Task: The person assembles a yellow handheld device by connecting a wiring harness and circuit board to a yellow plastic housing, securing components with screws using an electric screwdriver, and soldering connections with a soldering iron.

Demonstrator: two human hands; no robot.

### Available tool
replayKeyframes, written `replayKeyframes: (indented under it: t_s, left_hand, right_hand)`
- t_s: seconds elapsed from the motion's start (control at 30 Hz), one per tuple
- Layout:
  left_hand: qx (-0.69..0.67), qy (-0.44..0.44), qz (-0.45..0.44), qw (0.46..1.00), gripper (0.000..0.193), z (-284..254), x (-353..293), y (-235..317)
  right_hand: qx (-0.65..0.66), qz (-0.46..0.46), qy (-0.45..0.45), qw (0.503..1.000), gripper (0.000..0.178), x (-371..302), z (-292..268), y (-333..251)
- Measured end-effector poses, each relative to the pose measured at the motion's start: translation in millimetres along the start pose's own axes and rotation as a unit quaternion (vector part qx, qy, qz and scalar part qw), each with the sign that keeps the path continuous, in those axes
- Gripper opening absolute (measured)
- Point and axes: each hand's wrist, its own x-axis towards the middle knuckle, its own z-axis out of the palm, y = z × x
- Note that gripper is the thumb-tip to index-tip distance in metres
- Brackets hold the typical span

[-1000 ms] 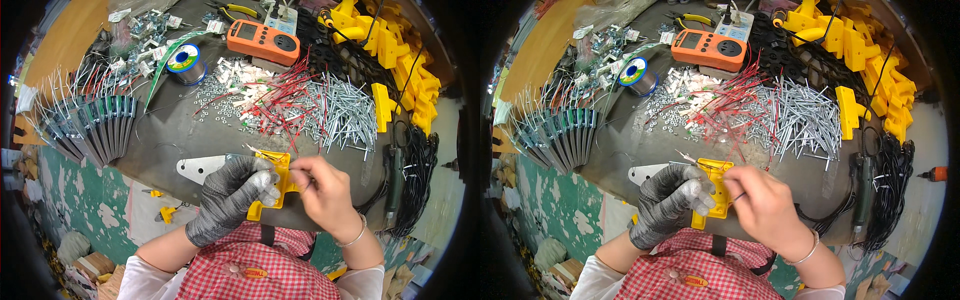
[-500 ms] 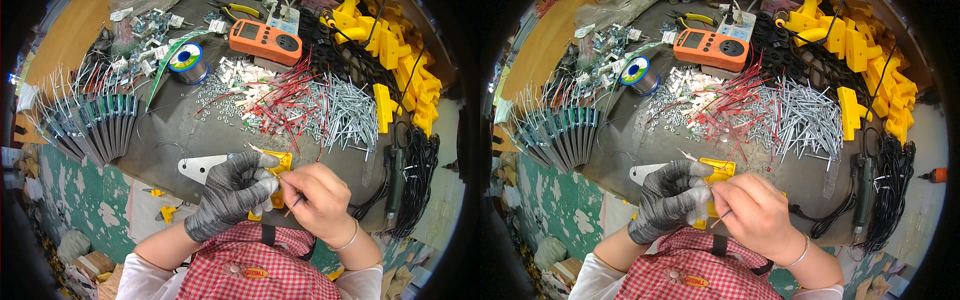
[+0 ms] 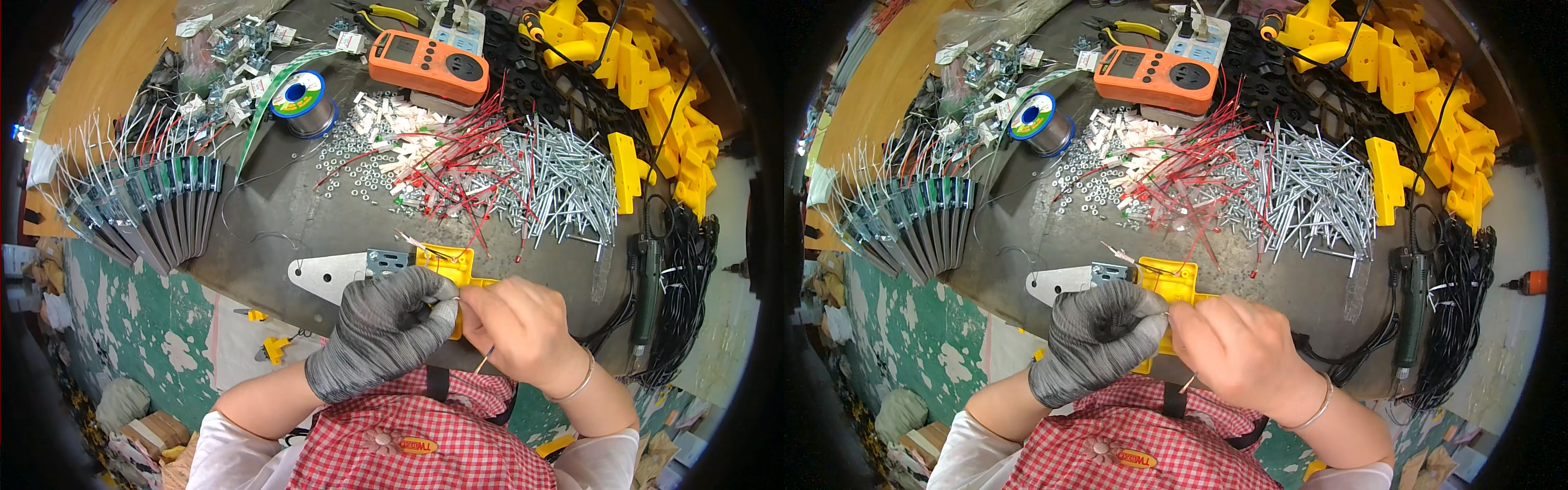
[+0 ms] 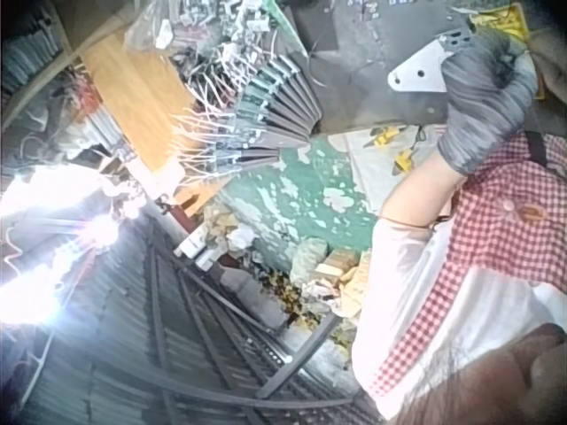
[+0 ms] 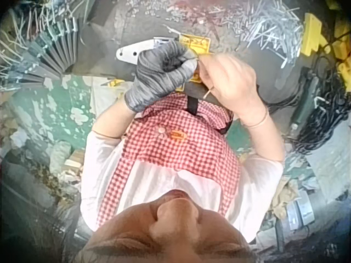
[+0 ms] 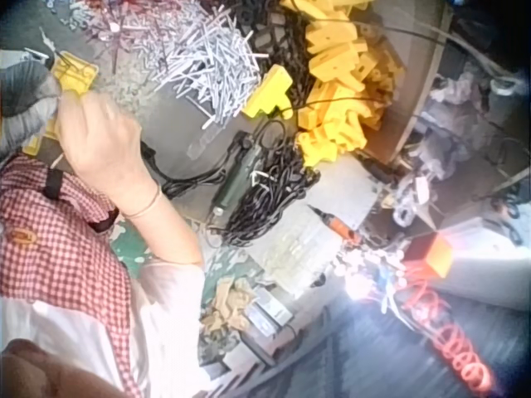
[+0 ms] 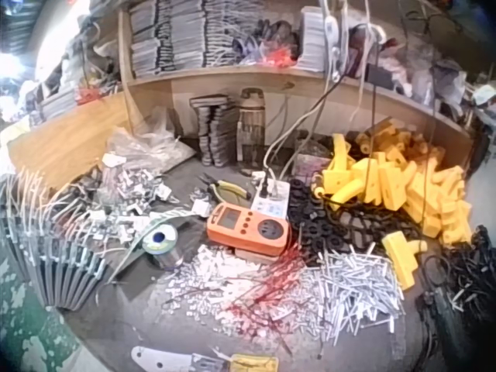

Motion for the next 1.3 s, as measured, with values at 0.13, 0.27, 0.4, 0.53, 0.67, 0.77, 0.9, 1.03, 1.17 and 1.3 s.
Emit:
replayKeyframes:
  t_s: [0.13, 0.27, 0.4, 0.53, 0.67, 0.77, 0.9, 1.03, 1.17, 1.3]
  left_hand:
    - [0.204, -0.002, 0.215, 0.955, 0.020, -1.0, -1.0, -11.9]
    - [0.201, -0.011, 0.243, 0.949, 0.017, -8.2, 1.4, -7.0]
    - [0.134, -0.046, 0.161, 0.977, 0.020, -7.2, 3.3, -8.1]
    - [0.206, -0.009, 0.308, 0.929, 0.026, -4.5, 0.4, -19.2]
    - [0.268, -0.035, 0.350, 0.897, 0.030, -5.6, -4.3, -20.3]
    - [0.202, -0.017, 0.318, 0.926, 0.029, -5.3, 0.0, -25.6]
    - [0.187, -0.022, 0.295, 0.937, 0.027, -4.2, -0.8, -24.3]
    - [0.227, -0.018, 0.318, 0.920, 0.026, -3.4, -5.0, -23.7]
    - [0.209, -0.024, 0.297, 0.931, 0.026, -2.7, -3.6, -24.2]
    - [0.227, -0.025, 0.282, 0.932, 0.032, -5.7, -6.4, -2.1]
  right_hand:
    - [0.361, 0.273, -0.156, 0.878, 0.009, 4.0, -5.9, 10.1]
    - [0.417, 0.262, -0.217, 0.843, 0.010, 3.2, -9.1, 14.5]
    - [0.158, 0.031, -0.125, 0.979, 0.011, -2.8, -5.7, 16.1]
    - [0.522, 0.394, -0.210, 0.727, 0.015, -2.0, -0.9, 4.2]
    - [0.600, 0.564, -0.302, 0.481, 0.019, 13.3, -19.8, 12.5]
    - [0.199, 0.085, -0.056, 0.975, 0.021, -5.5, -11.0, 4.5]
    - [0.019, -0.002, -0.112, 0.994, 0.017, -5.6, -21.1, -0.1]
    - [0.447, 0.324, -0.256, 0.794, 0.016, -2.3, -14.1, 7.5]
    - [0.429, 0.237, -0.224, 0.842, 0.014, 3.2, -19.6, 13.9]
    - [0.480, 0.312, -0.132, 0.809, 0.017, -8.5, -20.4, 17.7]
